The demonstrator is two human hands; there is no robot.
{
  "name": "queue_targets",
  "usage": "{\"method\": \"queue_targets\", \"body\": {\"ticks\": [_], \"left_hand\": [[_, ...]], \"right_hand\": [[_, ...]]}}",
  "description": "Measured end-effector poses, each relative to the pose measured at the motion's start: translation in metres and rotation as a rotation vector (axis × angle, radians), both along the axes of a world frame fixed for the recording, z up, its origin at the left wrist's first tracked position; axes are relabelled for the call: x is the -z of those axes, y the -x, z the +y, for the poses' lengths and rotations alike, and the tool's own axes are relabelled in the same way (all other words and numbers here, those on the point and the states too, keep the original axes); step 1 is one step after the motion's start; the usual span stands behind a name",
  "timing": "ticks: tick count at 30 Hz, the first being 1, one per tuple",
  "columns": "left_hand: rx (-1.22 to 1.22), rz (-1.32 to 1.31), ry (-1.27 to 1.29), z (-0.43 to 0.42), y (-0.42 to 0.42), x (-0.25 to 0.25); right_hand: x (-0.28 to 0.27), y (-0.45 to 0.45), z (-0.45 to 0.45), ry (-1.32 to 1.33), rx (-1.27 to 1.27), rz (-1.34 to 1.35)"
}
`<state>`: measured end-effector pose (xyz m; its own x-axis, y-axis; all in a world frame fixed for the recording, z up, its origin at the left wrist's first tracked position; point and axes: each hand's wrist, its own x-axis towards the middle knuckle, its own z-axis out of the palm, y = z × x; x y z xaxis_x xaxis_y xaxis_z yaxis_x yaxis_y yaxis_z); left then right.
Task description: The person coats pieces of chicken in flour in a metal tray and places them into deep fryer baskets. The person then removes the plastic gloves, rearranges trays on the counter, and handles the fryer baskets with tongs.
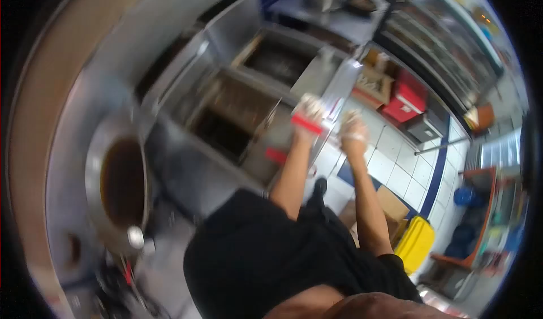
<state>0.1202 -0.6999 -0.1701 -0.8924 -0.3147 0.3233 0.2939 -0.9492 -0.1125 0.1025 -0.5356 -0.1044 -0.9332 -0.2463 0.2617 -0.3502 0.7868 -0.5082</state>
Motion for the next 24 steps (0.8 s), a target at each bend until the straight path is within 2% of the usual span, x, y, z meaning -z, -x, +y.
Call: {"method": "queue_targets", "body": {"ticks": [1, 2, 3, 4, 5, 7, 9, 10, 12, 13, 14, 15, 16, 17, 18, 19, 20, 22, 24], "left_hand": [[-0.083, -0.217, 0.043, 0.004, -0.003, -0.008], [-0.143, -0.444, 0.099, 0.008, -0.004, -0.013], [0.227, -0.098, -0.366, 0.002, 0.0, -0.01], [0.015, -0.266, -0.011, -0.001, 0.009, 0.01], [-0.062, -0.281, 0.15, -0.004, 0.018, 0.033], [-0.235, -0.327, 0.463, -0.01, 0.023, 0.045], [0.313, 0.031, -0.354, -0.005, 0.014, 0.035], [0.324, 0.031, -0.348, -0.008, 0.009, 0.032], [0.141, -0.042, -0.035, -0.012, 0.002, 0.025], [-0.027, -0.197, 0.124, -0.01, -0.007, 0.012], [-0.173, -0.379, 0.292, -0.01, -0.015, -0.002], [-0.058, -0.142, 0.118, -0.013, -0.015, -0.007], [0.094, 0.073, -0.042, -0.016, -0.016, -0.015], [0.057, 0.028, -0.016, -0.024, -0.016, -0.004], [-0.07, -0.13, 0.133, -0.036, -0.015, 0.023], [-0.196, -0.3, 0.333, -0.05, -0.008, 0.05], [-0.269, -0.414, 0.476, -0.058, -0.003, 0.073], [-0.033, -0.138, 0.393, -0.071, -0.009, 0.09], [-0.03, -0.229, 0.462, -0.058, -0.027, 0.051]], "right_hand": [[-0.009, -0.009, 0.003, 0.084, -0.036, 0.066], [-0.027, -0.015, 0.002, 0.069, -0.044, 0.009], [-0.029, -0.017, 0.001, 0.053, -0.067, -0.008], [-0.029, -0.017, -0.001, 0.011, -0.029, -0.035], [-0.028, -0.018, -0.005, -0.029, 0.018, -0.055], [-0.025, -0.023, -0.009, -0.036, 0.028, -0.069], [-0.018, -0.021, -0.002, -0.034, -0.002, -0.039], [-0.024, -0.024, -0.003, -0.028, 0.009, -0.036], [-0.033, -0.025, -0.008, -0.012, 0.012, -0.004], [-0.024, -0.018, -0.012, 0.057, -0.001, -0.019], [0.017, -0.007, -0.006, 0.22, -0.125, 0.082], [0.026, 0.0, -0.013, -0.076, -0.048, 0.064], [0.024, -0.002, -0.023, 0.085, -0.064, 0.117], [-0.008, -0.013, -0.031, -0.031, -0.025, -0.024], [-0.044, -0.022, -0.039, -0.089, -0.079, -0.169], [-0.059, -0.023, -0.051, -0.02, 0.013, -0.297], [-0.065, -0.032, -0.047, -0.039, -0.158, -0.106], [-0.055, -0.038, -0.052, 0.128, -0.128, -0.167], [-0.058, -0.038, -0.073, 0.099, -0.108, -0.174]]}}
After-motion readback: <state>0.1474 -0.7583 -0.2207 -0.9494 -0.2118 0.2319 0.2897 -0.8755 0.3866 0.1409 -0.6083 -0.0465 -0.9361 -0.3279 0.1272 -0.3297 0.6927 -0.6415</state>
